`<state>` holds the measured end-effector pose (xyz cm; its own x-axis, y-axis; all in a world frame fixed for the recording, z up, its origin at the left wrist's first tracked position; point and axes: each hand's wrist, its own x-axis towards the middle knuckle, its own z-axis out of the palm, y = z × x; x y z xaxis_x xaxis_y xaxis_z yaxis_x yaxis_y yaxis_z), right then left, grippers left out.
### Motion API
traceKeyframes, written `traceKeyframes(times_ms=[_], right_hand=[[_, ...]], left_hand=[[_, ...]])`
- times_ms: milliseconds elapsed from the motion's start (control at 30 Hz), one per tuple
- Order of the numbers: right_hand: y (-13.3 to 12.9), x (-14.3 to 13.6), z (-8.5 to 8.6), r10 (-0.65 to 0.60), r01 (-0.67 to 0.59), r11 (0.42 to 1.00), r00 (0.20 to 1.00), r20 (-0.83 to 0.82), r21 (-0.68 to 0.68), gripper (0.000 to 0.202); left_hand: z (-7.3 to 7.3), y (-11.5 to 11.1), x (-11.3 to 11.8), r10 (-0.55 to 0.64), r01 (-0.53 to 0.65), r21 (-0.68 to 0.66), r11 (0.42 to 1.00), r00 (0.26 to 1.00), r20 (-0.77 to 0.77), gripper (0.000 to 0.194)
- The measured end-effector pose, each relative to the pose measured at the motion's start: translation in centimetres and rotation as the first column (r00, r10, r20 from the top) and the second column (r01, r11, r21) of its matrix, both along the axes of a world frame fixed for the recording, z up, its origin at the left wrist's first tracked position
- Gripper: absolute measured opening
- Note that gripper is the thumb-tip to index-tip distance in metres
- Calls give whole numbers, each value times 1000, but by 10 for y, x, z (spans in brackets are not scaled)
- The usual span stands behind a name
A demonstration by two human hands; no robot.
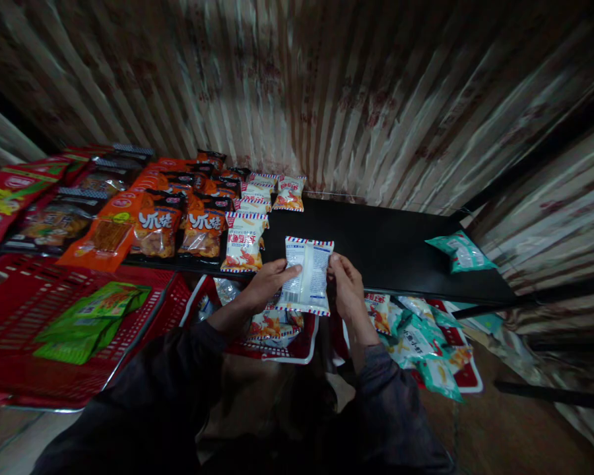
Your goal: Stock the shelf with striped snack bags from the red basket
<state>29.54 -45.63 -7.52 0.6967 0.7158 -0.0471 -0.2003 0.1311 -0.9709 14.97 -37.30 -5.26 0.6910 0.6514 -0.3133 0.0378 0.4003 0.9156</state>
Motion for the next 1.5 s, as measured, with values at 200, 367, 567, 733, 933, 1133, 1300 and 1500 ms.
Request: traceKeyframes(times_ms=[200,367,567,733,933,1133,1300,1500], right_hand=[[-12,-4,3,271,-273,961,961,-46,-44,44],[-15,-6,3,321,-325,943,945,-61,-72,45],[-11,-4,-5,233,-235,972,970,-69,-24,40],[-7,-4,-6,141,-142,990,986,-90,-15,39],[-4,-5,-13,91,-89,993,995,35,-73,45],[-5,-8,-15,-121,211,974,785,607,-79,46],[-4,-19,-12,-9,56,996,821,570,-64,41],[-2,-23,-17,154,-168,985,956,251,38,56]], left_hand=[[8,9,-1,120,-124,43,991,990,79,50],[3,13,1,155,-162,57,985,981,116,52],[5,10,3,137,-141,25,990,984,115,50],[0,7,8,126,-123,-29,992,981,148,47],[-7,6,9,117,-125,37,992,979,167,46],[-15,5,11,154,-181,216,960,979,137,47],[-25,2,14,252,-208,595,776,968,10,47],[-16,-16,14,320,-68,913,403,945,-71,51]])
